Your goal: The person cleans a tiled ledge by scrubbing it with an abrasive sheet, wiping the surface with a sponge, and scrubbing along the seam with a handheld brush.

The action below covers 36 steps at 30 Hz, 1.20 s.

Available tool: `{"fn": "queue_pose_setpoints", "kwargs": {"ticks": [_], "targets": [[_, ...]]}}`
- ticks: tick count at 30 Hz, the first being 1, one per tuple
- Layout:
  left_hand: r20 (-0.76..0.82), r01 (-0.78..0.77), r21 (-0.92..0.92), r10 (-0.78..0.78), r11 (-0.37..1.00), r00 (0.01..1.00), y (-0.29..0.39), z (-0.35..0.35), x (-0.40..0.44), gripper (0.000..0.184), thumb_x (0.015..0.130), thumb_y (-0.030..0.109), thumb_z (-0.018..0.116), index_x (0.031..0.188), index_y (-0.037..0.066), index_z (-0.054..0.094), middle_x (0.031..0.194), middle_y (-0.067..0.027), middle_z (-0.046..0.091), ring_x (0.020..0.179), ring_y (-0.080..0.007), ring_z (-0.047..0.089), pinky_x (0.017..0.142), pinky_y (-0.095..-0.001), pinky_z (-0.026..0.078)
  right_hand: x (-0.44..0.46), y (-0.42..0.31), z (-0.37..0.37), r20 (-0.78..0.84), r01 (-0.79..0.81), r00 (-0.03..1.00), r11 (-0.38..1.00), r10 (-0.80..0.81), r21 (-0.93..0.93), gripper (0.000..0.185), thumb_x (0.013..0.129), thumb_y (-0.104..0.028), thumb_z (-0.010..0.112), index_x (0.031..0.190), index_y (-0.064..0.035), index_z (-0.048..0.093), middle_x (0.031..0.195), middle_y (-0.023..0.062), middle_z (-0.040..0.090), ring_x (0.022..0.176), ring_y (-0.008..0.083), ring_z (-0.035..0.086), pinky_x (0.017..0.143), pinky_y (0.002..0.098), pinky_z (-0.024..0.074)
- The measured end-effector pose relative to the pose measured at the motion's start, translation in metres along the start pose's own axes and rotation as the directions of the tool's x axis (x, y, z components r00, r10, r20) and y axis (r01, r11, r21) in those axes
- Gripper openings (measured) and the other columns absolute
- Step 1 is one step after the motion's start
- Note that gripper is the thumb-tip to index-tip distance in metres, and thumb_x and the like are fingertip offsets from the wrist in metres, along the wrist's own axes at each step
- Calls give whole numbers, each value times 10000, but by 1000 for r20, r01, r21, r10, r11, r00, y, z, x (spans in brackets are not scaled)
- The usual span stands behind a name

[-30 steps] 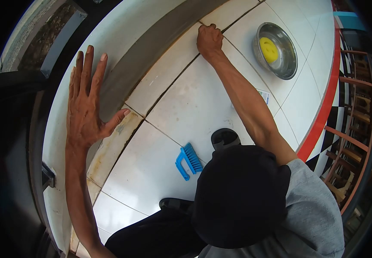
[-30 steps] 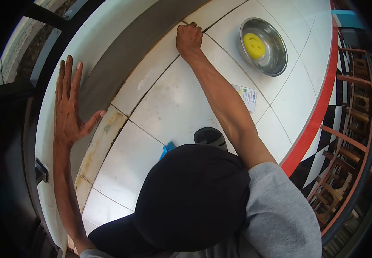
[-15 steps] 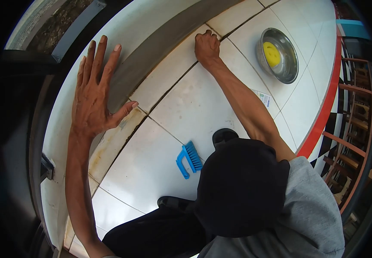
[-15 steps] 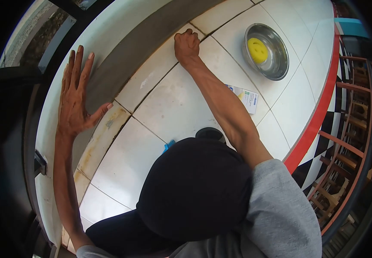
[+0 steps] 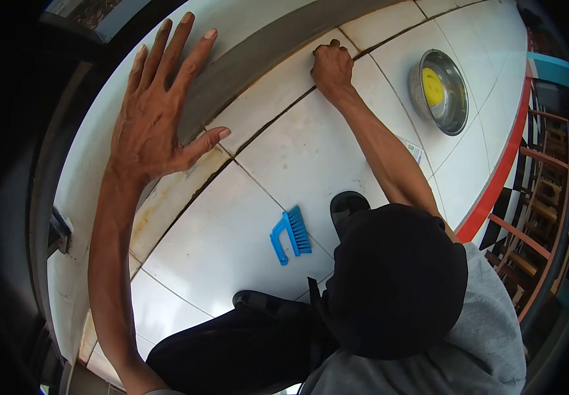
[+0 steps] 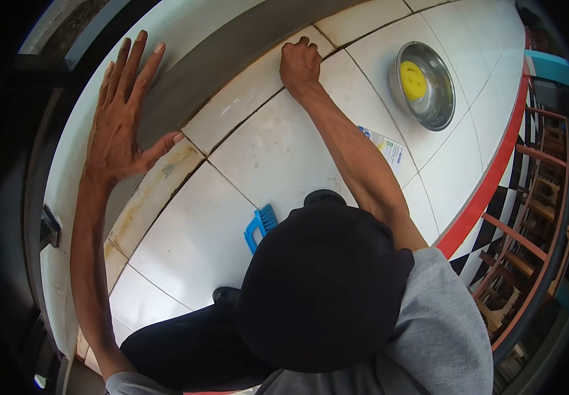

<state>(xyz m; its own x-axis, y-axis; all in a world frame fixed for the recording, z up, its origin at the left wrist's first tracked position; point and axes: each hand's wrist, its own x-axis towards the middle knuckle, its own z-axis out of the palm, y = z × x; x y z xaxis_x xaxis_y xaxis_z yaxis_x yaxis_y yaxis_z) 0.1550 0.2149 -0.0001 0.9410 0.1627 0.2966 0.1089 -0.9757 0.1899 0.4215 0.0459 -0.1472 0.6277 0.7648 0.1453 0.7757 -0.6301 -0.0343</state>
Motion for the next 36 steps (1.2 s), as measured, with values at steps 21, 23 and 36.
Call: {"fn": "queue_pose_setpoints", "kwargs": {"ticks": [21,23,36], "targets": [[-16,-13,-23,13,1000,1000,-1,1,0,1022,675,655,691,1531,329,240,1615,-41,170,1485,-301,150,1220,-510,146,-87,-121,-4,83,341,932,933,-352,115,86,702,54,652,775,86,686,915,222,571,845,331,629,622,374,588],[-43,-25,-6,25,1000,999,-3,1,-4,1025,689,734,636,1533,299,251,1611,-71,182,1482,-326,156,1195,-569,152,-60,-79,-7,-37,248,969,955,-245,165,121,705,65,629,810,89,684,924,233,574,846,338,626,628,392,579],[-54,-46,7,47,999,997,-1,0,0,1018,691,727,640,1531,300,256,1612,-61,181,1484,-326,146,1189,-581,165,-97,-126,-16,80,343,929,921,-362,187,78,677,90,632,750,98,657,855,211,547,801,323,621,586,387,579]]}}
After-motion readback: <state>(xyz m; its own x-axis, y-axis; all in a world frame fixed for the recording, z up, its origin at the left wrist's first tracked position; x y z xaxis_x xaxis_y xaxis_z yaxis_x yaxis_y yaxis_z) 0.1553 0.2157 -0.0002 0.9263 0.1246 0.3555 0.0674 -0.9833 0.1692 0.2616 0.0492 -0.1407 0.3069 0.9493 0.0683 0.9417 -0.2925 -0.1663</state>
